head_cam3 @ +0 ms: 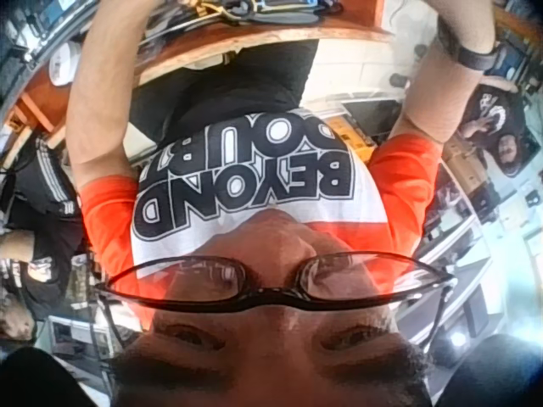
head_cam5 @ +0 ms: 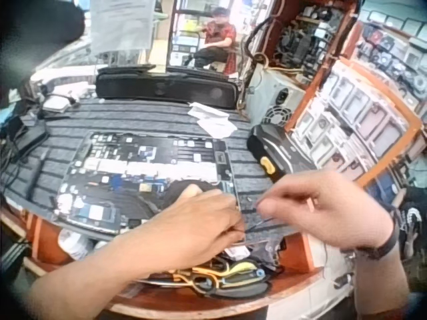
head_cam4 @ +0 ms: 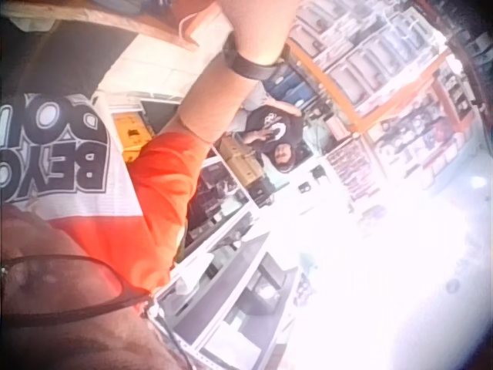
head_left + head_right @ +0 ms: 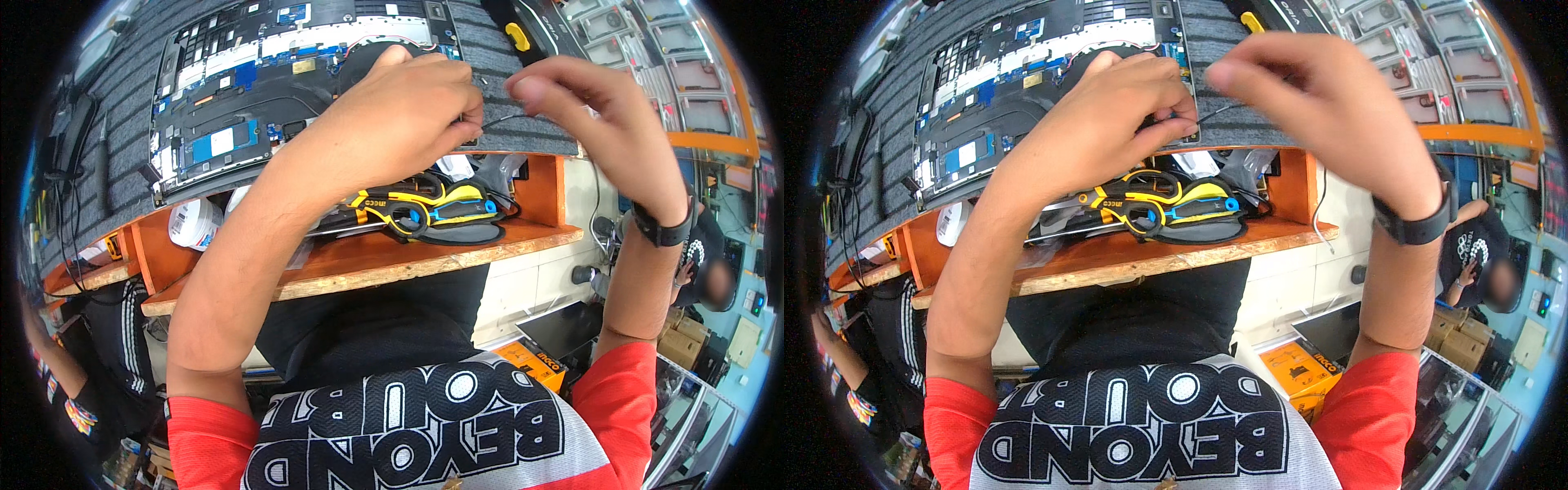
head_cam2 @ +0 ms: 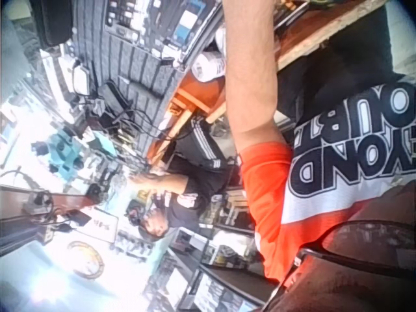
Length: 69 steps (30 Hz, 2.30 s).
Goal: The person works on the internal components of an open laptop, moving small wires and components with a tool and their hands, then stands up to move a small stool and some bubble wrap before returning to work on the laptop.
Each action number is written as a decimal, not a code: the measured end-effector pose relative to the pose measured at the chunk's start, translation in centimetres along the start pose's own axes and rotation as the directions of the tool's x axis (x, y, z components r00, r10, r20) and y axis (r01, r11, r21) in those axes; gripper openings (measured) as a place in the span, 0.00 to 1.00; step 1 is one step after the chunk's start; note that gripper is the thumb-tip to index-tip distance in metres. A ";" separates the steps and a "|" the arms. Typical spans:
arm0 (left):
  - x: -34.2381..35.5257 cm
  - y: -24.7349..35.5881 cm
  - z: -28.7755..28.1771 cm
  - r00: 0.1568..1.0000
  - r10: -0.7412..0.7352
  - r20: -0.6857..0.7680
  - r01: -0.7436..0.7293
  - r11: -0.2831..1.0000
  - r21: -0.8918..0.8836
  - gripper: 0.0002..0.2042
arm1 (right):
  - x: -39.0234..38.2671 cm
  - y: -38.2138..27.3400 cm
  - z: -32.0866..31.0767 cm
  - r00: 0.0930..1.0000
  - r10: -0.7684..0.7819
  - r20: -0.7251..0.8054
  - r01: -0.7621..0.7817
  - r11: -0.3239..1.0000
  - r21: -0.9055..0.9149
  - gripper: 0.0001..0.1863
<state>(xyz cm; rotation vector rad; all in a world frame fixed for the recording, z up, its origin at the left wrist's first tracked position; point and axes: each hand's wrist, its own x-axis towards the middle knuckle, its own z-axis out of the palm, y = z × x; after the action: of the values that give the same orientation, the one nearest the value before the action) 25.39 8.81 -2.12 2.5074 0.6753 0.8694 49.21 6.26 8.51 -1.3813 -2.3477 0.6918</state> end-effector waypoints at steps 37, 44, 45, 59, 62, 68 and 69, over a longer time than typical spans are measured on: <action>0.2 -1.1 -3.3 0.995 -0.023 -0.096 0.037 0.990 0.138 0.06 | 1.7 1.3 3.1 0.872 -0.406 0.274 0.487 0.776 -0.401 0.08; 0.2 -1.3 -3.2 0.995 -0.025 -0.094 0.041 0.985 0.170 0.06 | 1.5 0.7 2.8 0.902 -0.321 0.289 0.418 0.815 -0.402 0.08; 0.2 -1.3 -3.2 0.995 -0.022 -0.096 0.038 0.985 0.171 0.06 | 1.5 0.6 2.8 0.899 -0.321 0.296 0.423 0.810 -0.406 0.08; 0.1 -1.3 -3.2 0.994 -0.035 -0.108 0.053 0.983 0.174 0.06 | 2.8 2.5 2.9 0.778 -0.507 0.371 0.628 0.632 -0.455 0.10; 0.9 -0.9 -4.0 0.990 -0.139 0.012 0.137 0.985 0.108 0.07 | 2.7 2.7 3.3 0.809 -0.520 0.275 0.587 0.695 -0.414 0.08; 0.3 -1.0 -3.5 0.996 -0.047 -0.081 0.060 0.985 0.160 0.06 | 3.0 2.3 2.3 0.891 -0.385 0.242 0.451 0.818 -0.358 0.08; 0.3 -1.0 -3.6 0.996 -0.047 -0.075 0.057 0.987 0.148 0.06 | 3.1 2.3 2.1 0.903 -0.353 0.245 0.424 0.825 -0.373 0.08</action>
<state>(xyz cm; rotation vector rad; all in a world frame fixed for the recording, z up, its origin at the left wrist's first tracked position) 22.96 10.49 0.12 2.5874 0.8556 0.9250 48.33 9.42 5.61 -0.9481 -2.9163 0.1883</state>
